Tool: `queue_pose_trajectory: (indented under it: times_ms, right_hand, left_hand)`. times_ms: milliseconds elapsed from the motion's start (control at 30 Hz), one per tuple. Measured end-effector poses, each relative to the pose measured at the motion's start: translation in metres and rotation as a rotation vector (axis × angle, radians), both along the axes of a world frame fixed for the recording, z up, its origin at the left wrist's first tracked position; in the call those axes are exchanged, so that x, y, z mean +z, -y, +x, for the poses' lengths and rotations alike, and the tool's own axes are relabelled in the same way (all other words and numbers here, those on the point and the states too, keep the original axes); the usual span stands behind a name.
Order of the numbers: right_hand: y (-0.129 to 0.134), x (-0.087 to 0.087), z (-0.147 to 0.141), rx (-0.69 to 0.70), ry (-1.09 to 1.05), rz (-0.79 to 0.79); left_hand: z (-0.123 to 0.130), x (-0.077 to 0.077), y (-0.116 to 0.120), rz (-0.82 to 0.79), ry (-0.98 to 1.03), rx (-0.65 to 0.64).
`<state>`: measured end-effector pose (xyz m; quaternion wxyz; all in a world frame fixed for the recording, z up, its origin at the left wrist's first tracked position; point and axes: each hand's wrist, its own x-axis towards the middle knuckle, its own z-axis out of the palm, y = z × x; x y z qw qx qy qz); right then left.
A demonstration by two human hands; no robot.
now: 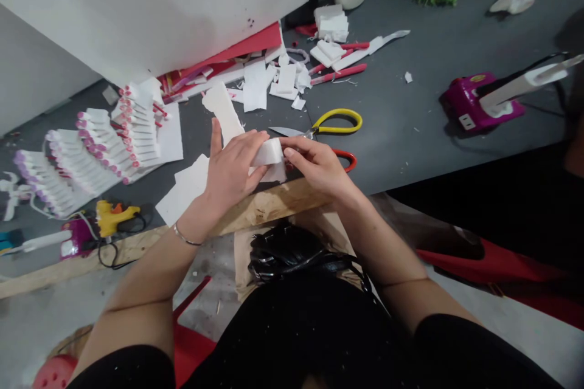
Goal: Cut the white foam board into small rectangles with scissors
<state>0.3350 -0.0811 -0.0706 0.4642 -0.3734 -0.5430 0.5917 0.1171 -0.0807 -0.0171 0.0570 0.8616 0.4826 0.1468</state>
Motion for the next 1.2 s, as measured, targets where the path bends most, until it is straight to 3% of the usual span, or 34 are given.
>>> queue_pose_trajectory:
  times_ms: [367, 667, 867, 967, 1033, 1133, 1200]
  right_hand:
    - [-0.003, -0.016, -0.007, -0.024, -0.07, -0.162]
    - [0.002, -0.016, -0.009, -0.045, -0.092, -0.151]
    - [0.006, -0.019, -0.017, -0.086, -0.084, -0.127]
    - [0.007, -0.022, -0.019, -0.162, -0.063, -0.083]
    - [0.008, -0.023, -0.02, -0.229, -0.056, -0.036]
    - [0.01, -0.022, -0.022, -0.308, -0.024, -0.003]
    - [0.013, -0.02, -0.026, -0.345, -0.005, -0.011]
  left_hand:
    - [-0.005, -0.009, -0.011, -0.094, 0.161, -0.079]
    - [-0.001, -0.001, -0.015, -0.204, 0.203, -0.11]
    - [0.002, 0.006, -0.019, -0.18, 0.16, -0.147]
    - [0.004, 0.006, -0.004, -0.072, 0.142, -0.062]
    - [0.006, -0.003, 0.016, 0.08, 0.228, 0.063]
    - [0.013, -0.029, 0.045, 0.417, 0.627, 0.279]
    - [0.019, -0.047, 0.051, 0.341, 0.862, 0.397]
